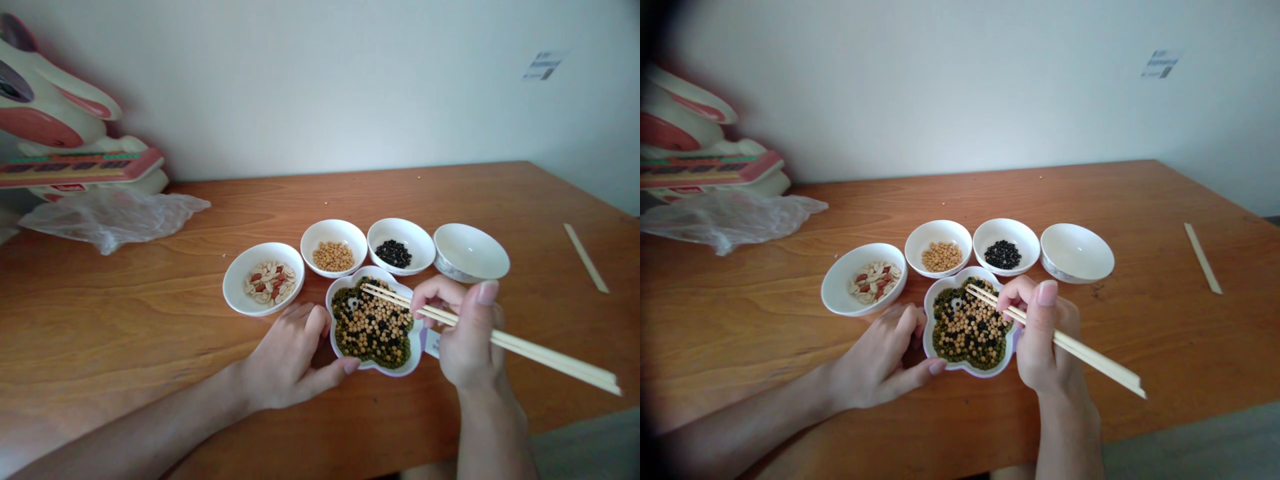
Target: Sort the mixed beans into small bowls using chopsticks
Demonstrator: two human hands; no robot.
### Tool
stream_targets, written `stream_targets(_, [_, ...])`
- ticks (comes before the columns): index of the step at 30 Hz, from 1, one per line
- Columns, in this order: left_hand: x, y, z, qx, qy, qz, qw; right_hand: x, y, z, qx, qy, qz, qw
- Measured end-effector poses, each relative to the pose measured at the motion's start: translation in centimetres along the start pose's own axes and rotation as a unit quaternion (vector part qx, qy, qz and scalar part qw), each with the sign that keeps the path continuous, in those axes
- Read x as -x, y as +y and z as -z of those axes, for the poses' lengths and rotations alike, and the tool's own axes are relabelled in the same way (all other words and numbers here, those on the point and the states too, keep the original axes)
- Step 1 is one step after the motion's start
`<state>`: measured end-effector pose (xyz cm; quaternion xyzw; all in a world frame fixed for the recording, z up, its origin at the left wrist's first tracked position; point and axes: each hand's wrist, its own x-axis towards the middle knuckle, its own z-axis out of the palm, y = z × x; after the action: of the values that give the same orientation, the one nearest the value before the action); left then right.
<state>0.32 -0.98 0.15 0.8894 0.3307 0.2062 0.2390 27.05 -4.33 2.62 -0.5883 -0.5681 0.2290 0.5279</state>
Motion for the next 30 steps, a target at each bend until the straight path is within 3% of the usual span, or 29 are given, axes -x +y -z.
stream_targets(30, [-0.24, 0.19, 0.09, 0.006, -0.006, 0.009, 1.0, 0.02, -0.35, -0.8, 0.0, -0.014, 0.01, 1.0])
